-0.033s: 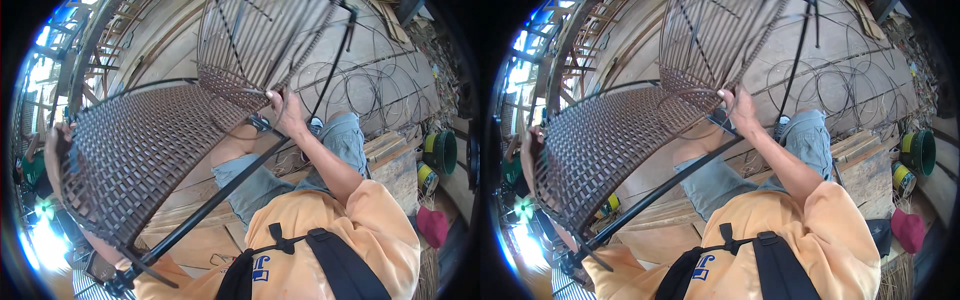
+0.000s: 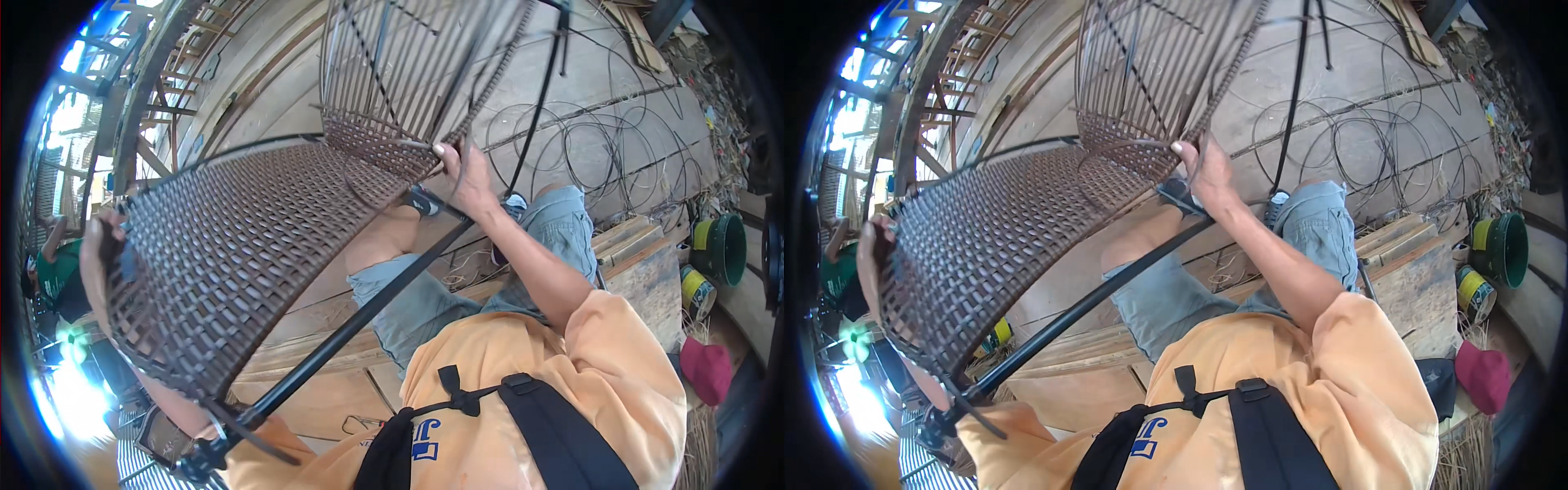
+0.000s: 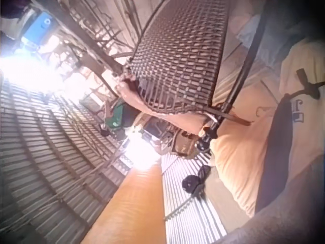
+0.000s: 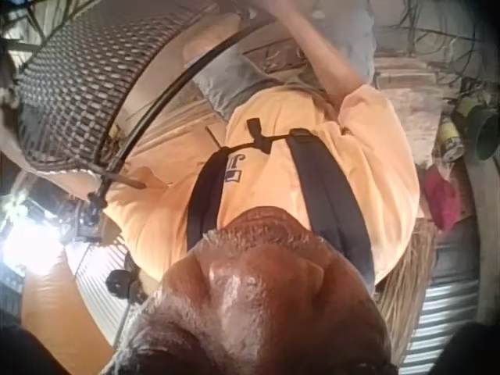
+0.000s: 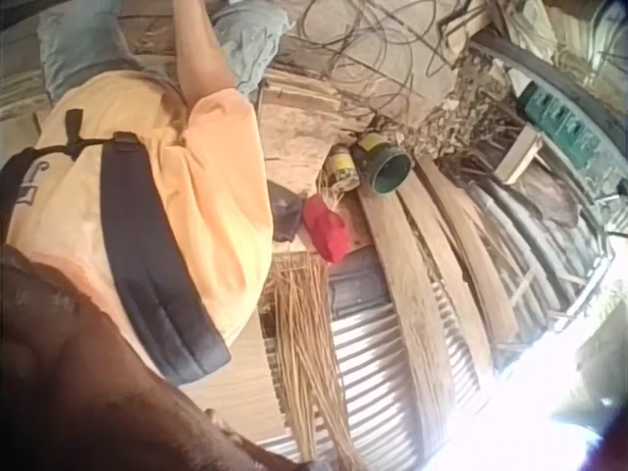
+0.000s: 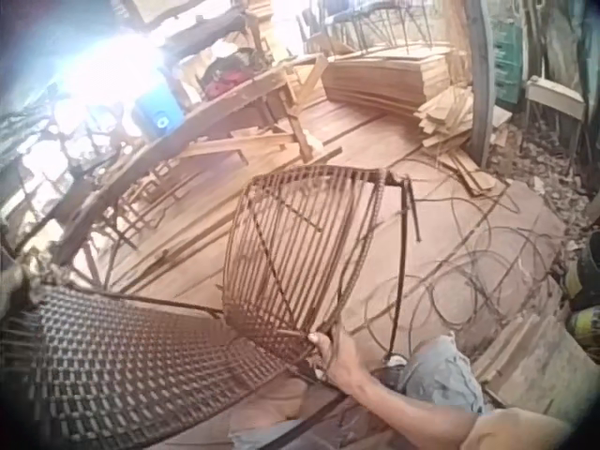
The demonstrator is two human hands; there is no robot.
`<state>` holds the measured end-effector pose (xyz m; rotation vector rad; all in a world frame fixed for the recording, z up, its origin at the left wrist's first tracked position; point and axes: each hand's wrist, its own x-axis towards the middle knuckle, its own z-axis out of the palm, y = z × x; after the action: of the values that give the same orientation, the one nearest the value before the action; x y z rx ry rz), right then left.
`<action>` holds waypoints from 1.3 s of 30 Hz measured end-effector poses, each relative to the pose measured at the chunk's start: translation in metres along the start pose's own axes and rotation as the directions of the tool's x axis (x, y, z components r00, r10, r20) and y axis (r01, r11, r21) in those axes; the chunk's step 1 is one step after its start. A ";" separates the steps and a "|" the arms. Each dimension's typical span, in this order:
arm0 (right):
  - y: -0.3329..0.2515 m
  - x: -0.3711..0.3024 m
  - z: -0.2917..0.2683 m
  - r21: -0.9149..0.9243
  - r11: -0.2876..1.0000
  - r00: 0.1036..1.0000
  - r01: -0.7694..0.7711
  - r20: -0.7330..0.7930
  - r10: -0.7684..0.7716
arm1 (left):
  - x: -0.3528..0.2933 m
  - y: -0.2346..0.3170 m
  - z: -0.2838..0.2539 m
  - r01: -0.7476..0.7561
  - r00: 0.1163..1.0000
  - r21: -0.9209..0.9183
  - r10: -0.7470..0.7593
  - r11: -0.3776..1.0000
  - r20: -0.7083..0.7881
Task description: The person is weaving a wicker chair using synthetic or natural rattan strips in a workshop.
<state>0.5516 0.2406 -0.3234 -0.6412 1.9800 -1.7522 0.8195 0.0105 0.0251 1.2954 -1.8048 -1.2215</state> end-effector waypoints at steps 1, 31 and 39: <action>-0.008 0.002 0.010 0.038 0.997 0.998 0.067 0.005 -0.067 | -0.035 0.007 -0.016 0.017 0.999 0.022 -0.018 1.000 0.052; 0.051 0.088 -0.120 -0.183 0.983 0.898 -0.016 0.429 0.095 | -0.329 -0.074 0.162 -0.525 0.821 0.385 0.331 0.759 0.466; 0.047 0.085 -0.135 -0.170 0.985 0.894 0.031 0.446 0.049 | -0.169 -0.071 0.215 -0.742 0.608 0.343 0.363 0.576 0.706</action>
<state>0.4009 0.3036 -0.3545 -0.9930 1.8065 -1.2818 0.7222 0.2335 -0.1182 0.4409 -2.9504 -0.6479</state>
